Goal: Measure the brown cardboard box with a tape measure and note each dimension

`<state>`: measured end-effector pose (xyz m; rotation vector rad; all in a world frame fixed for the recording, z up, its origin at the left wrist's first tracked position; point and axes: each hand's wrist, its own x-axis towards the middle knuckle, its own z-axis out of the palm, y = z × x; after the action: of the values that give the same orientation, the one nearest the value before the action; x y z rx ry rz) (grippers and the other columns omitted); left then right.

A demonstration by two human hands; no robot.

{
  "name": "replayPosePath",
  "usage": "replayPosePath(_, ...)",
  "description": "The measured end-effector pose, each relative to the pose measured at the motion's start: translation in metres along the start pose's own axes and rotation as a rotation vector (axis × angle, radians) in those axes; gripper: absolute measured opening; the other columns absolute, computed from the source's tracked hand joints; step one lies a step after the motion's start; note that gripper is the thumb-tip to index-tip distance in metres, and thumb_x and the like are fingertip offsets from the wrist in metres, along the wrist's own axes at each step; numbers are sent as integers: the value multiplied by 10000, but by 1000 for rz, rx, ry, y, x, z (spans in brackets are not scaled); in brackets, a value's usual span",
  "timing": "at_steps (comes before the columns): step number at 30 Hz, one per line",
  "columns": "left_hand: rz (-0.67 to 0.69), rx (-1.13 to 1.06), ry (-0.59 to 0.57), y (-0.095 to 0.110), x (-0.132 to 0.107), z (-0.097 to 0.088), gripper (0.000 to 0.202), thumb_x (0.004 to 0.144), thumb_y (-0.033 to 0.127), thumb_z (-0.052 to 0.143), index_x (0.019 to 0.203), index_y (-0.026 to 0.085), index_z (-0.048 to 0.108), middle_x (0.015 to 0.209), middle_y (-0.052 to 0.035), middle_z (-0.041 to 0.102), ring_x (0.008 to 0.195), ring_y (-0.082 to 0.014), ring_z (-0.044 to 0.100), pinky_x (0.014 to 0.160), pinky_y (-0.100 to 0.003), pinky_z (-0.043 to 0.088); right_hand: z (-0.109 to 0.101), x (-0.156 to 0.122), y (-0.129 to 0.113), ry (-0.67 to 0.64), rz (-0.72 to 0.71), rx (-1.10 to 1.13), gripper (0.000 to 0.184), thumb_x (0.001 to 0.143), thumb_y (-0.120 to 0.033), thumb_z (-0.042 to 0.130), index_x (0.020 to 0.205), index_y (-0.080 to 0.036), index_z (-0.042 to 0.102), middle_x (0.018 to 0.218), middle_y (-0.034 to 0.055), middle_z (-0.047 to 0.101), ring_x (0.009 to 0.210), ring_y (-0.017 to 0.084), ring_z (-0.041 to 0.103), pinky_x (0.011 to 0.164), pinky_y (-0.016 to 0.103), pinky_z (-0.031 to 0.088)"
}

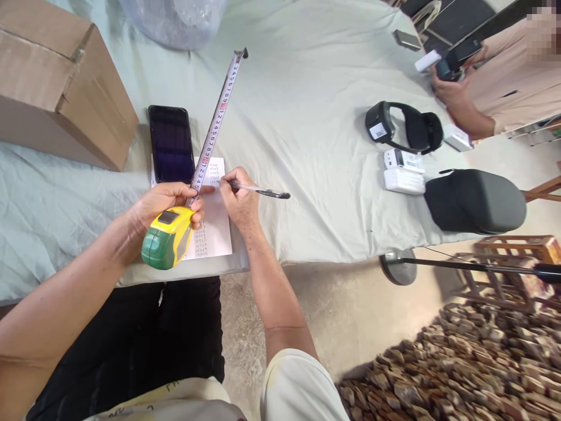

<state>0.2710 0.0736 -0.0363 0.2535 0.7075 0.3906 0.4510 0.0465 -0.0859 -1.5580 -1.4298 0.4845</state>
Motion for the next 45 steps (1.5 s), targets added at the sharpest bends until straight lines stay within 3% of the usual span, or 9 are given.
replayPosePath(10, -8, 2, 6, 1, 0, 0, 202, 808, 105, 492, 951, 116, 635, 558, -13, 548, 481, -172, 562, 479, -282, 528, -1, -2, 2, 85, 38, 45, 81, 818, -267, 554, 742, -246, 540, 635, -56, 566, 595, 136, 539, 621, 291, 437)
replayPosePath(28, -16, -9, 6, 1, 0, 0, 202, 804, 102, 491, 950, 124, 629, 548, -14, 545, 472, -177, 559, 475, -284, 526, 2, 0, 0, 65, 10, -18, 89, 800, -222, 543, 720, -253, 521, 625, -56, 571, 577, 136, 546, 591, 282, 449)
replayPosePath(34, -9, -2, 0, 0, 0, -1, 168, 813, 103, 496, 924, 128, 620, 561, -16, 548, 481, -173, 564, 484, -279, 520, 0, 0, 1, 65, 48, 87, 78, 780, -227, 545, 705, -243, 531, 596, -55, 554, 554, 129, 521, 569, 280, 437)
replayPosePath(40, 27, 33, -32, -2, -2, -3, 225, 821, 115, 525, 1006, 135, 654, 577, -5, 555, 491, -169, 565, 496, -271, 519, -3, 11, 17, 353, 181, 337, 123, 879, -330, 491, 792, -245, 473, 636, -42, 516, 510, 110, 454, 501, 258, 387)
replayPosePath(42, 51, 63, -65, -4, -3, -4, 260, 821, 112, 526, 1036, 125, 672, 580, -4, 554, 497, -167, 571, 503, -266, 517, -2, 14, 20, 384, 155, 277, 90, 889, -338, 510, 878, -249, 515, 723, -30, 571, 562, 117, 509, 551, 266, 438)
replayPosePath(45, 101, 113, -116, -6, -6, -6, 247, 819, 110, 528, 1003, 105, 692, 586, -12, 557, 507, -168, 577, 512, -267, 515, -2, 14, 24, 358, 71, 81, 120, 879, -289, 565, 990, -257, 600, 924, 14, 661, 793, 157, 619, 754, 317, 526)
